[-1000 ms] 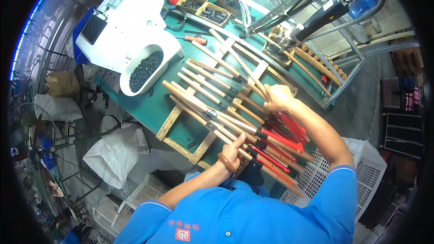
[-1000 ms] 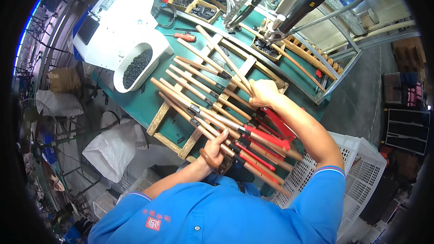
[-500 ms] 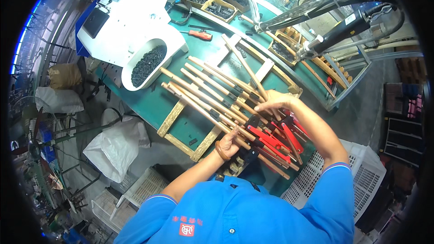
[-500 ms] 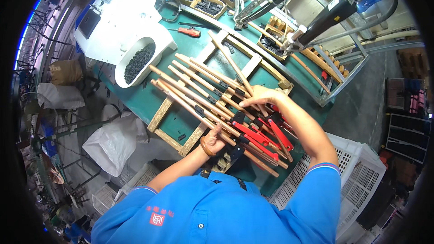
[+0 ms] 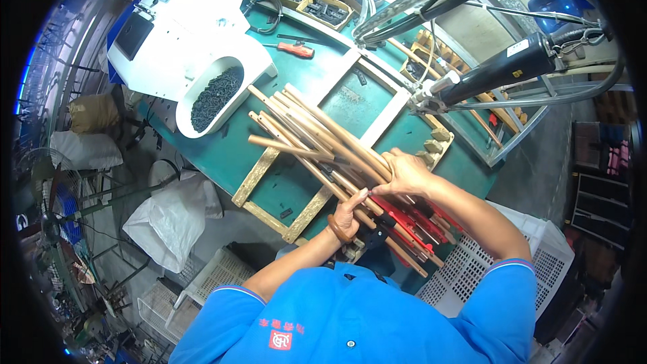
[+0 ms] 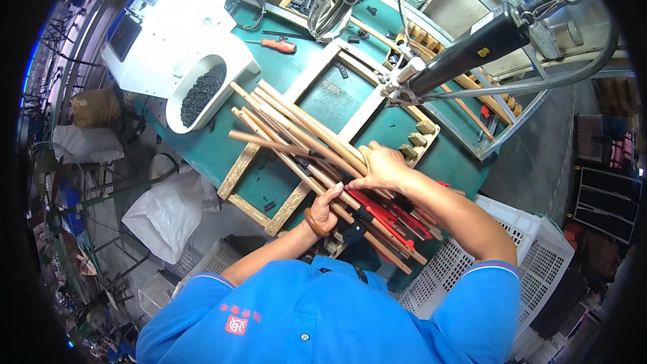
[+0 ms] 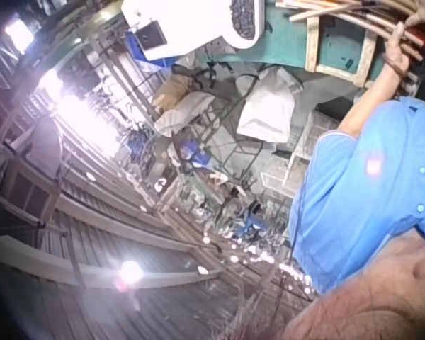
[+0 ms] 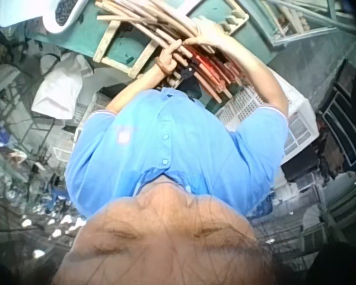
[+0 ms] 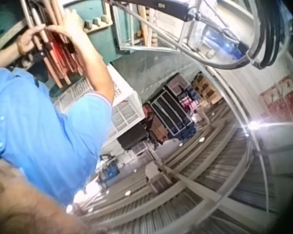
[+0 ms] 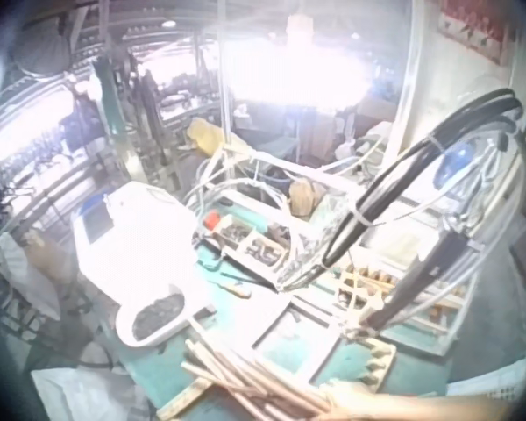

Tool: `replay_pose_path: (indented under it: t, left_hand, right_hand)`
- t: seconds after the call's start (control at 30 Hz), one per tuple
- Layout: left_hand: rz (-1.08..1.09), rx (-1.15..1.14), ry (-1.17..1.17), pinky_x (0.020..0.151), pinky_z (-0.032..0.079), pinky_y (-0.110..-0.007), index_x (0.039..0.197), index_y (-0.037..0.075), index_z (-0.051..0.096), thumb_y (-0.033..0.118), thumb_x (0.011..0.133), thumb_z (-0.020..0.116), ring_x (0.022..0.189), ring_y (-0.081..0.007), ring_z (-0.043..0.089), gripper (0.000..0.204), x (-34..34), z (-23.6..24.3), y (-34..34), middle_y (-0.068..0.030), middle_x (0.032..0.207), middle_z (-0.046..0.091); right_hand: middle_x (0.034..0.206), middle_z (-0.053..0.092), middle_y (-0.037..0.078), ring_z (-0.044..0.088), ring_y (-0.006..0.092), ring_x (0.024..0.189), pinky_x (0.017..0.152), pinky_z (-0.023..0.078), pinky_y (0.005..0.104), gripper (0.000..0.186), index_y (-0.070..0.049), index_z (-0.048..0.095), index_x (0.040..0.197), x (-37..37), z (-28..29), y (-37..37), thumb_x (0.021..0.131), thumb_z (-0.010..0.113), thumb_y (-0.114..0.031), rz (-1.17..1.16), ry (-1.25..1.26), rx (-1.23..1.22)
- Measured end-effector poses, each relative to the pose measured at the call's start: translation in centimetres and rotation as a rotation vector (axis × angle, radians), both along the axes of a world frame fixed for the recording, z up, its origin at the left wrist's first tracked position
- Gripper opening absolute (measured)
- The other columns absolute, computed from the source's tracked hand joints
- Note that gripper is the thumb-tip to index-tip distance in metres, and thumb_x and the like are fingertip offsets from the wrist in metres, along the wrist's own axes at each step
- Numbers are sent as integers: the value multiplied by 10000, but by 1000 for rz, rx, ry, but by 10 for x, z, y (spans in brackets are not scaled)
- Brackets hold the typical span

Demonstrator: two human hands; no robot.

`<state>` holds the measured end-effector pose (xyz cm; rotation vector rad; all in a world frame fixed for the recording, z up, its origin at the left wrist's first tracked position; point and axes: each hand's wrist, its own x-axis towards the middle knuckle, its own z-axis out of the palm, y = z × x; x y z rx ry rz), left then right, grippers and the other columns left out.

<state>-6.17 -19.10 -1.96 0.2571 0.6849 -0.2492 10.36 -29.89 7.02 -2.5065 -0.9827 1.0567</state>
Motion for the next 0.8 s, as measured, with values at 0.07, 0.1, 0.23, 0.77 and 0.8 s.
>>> replay_pose_path:
  t: [0.07, 0.1, 0.23, 0.77, 0.8]
  left_hand:
    - [-42, -102, -68, 939, 472, -365, 1163, 26, 549, 129, 846, 634, 1024, -209, 598, 344, -2, -6, 4, -87, 1099, 623]
    - [-70, -146, -107, 945, 468, -370, 1167, 25, 545, 125, 844, 633, 1030, -212, 595, 349, 1, -4, 7, -91, 1106, 621]
    - [-65, -113, -101, 858, 488, -366, 1091, 40, 579, 152, 820, 664, 920, -198, 610, 305, 4, -6, 3, -69, 994, 641]
    - [-356, 17, -495, 958, 429, -362, 1297, 20, 426, 168, 843, 630, 1111, -220, 528, 519, -77, 126, -21, -105, 1210, 525]
    - [-563, -60, -456, 977, 410, -370, 1290, 18, 435, 208, 838, 638, 1131, -215, 510, 531, -79, 144, -17, -107, 1214, 520]
  right_hand:
    - [1079, 604, 187, 590, 351, 983, 928, 439, 415, 766, -36, 536, 1180, 10, -28, -12, 602, 781, -475, -95, 58, 265]
    - [981, 636, 147, 619, 282, 889, 825, 487, 367, 703, -45, 545, 1157, 19, -25, -10, 630, 788, -440, -157, 266, 319]
    - [928, 638, 67, 590, 169, 869, 762, 473, 292, 611, -25, 542, 1142, 44, -21, 4, 688, 794, -346, -185, 800, -45]
    - [899, 613, 178, 609, 352, 847, 728, 496, 434, 692, -61, 489, 1164, -130, 158, -49, 691, 694, -523, -88, -104, 209]
    - [932, 611, 175, 608, 343, 871, 720, 500, 433, 722, -52, 461, 1184, -150, 163, -61, 686, 707, -512, -114, -183, 215]
